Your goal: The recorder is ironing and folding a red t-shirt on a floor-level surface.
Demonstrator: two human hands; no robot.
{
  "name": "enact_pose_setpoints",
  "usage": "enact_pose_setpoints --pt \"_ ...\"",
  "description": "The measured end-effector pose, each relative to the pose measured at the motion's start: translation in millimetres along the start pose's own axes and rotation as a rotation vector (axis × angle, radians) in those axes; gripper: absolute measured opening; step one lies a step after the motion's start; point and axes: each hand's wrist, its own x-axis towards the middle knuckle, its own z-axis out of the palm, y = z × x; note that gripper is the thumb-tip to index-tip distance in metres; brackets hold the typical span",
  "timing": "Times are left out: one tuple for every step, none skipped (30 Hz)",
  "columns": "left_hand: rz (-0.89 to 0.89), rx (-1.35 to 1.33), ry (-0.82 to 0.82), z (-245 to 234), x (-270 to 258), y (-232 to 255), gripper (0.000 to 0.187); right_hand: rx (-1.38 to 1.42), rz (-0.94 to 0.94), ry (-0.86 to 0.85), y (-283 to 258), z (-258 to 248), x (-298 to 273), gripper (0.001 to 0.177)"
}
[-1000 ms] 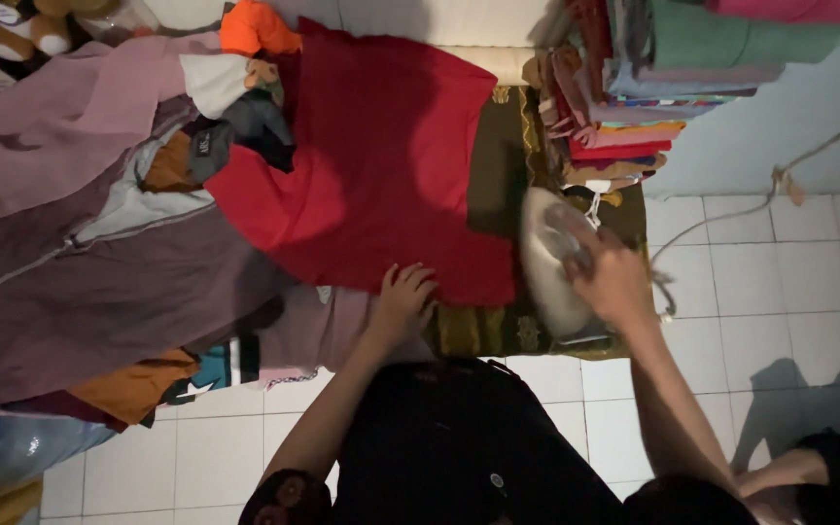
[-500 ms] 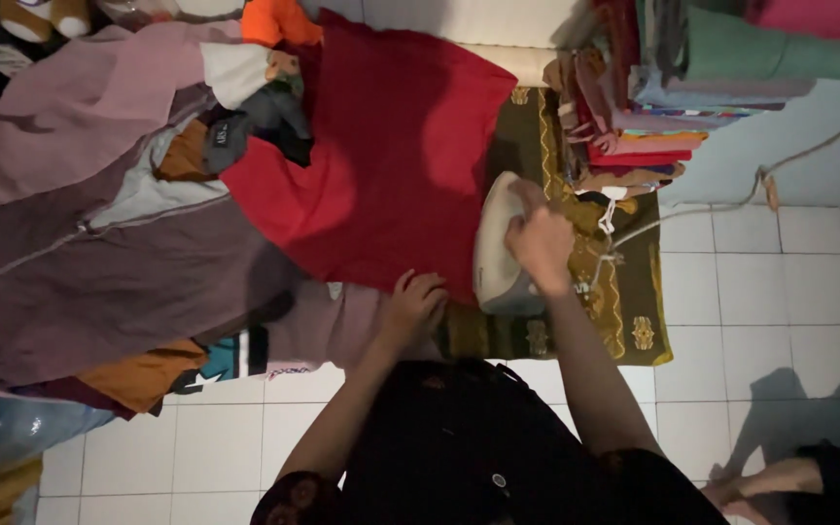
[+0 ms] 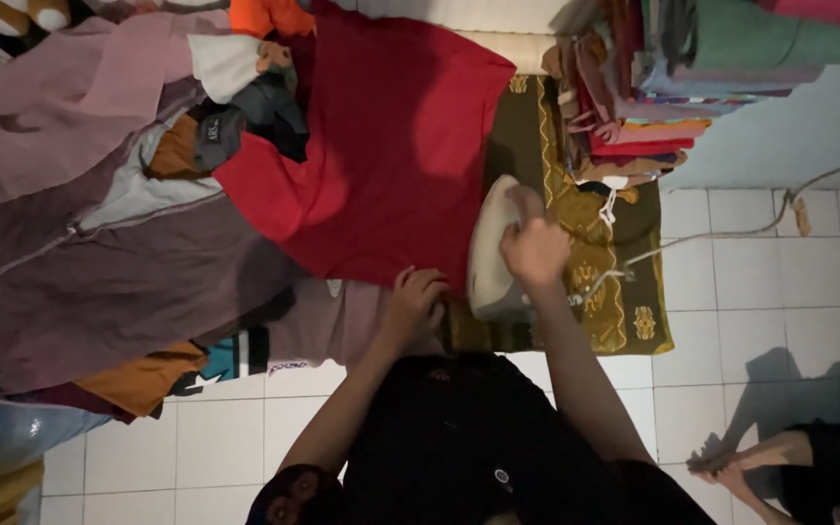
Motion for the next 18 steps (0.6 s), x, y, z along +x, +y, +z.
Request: enact_pose_setpoints --pt "0.002 -0.001 -0.003 1.6 -1.4 -0.7 0.037 0.0 0.004 0.001 0.4 0.5 -9.9 0.058" --pt "-0.012 -0.005 0.009 2.7 -2.6 -1.3 0.038 -0.003 0.019 -0.028 0.3 0.8 -19.7 0.058" --pt "-0.024 -0.005 0.027 3.7 -0.6 -3.5 0.038 -0.004 0.028 -0.054 -0.5 1.1 -25.9 0.057" --pt "-0.02 -0.003 0.029 -2.9 1.5 0.4 0.038 -0.003 0.027 -0.049 -4.8 -1.0 -33.2 0.057" --pt "-0.028 -0.006 0.02 -8.4 3.7 5.4 0.04 -0.068 -0.06 0.013 -8.3 -3.9 -39.9 0.06" --pt "-0.035 -0.009 0.01 -13.4 5.5 10.0 0.041 -0.132 -0.148 0.074 -11.5 -6.3 -46.8 0.063" --pt "-0.039 -0.012 0.009 -14.4 6.9 12.4 0.041 -0.135 -0.148 0.069 0.1 5.7 -39.5 0.063" --pt "-0.045 -0.003 0.017 -15.0 7.9 14.6 0.038 -0.097 -0.109 0.072 12.2 17.9 -32.7 0.051" --pt "-0.046 0.006 0.026 -14.9 10.9 16.5 0.036 -0.061 -0.07 0.08 24.9 29.4 -24.8 0.04" --pt "-0.046 0.001 0.027 -13.6 10.5 16.5 0.036 -0.066 -0.068 0.08 40.6 41.1 -15.6 0.04" --pt "-0.031 0.019 0.021 -13.5 9.2 16.0 0.038 -0.187 -0.039 0.102 54.8 53.8 -5.9 0.027" --pt "-0.017 0.037 0.015 -13.7 8.0 15.6 0.04 -0.308 -0.01 0.125 68.7 66.3 4.0 0.025" --pt "-0.017 0.039 0.012 -12.0 5.5 14.6 0.04 -0.305 -0.008 0.124 47.3 42.3 -2.8 0.025" --pt "-0.017 0.038 0.024 -10.6 3.3 14.0 0.039 -0.171 -0.033 0.047 25.9 17.6 -9.1 0.03" --pt "-0.011 0.036 0.043 -8.0 6.3 12.6 0.038 -0.04 -0.06 -0.02 5.1 -9.1 -11.3 0.054" --pt "-0.005 0.036 0.046 -5.6 5.3 10.8 0.038 -0.041 -0.061 -0.014 6.1 -16.0 -19.5 0.054" --pt "0.007 0.055 0.049 -3.0 4.1 9.0 0.035 -0.031 -0.163 0.028 7.3 -22.6 -27.9 0.06" --pt "0.019 0.074 0.052 0.1 2.7 7.3 0.033 -0.021 -0.265 0.07 9.0 -28.9 -36.7 0.065"
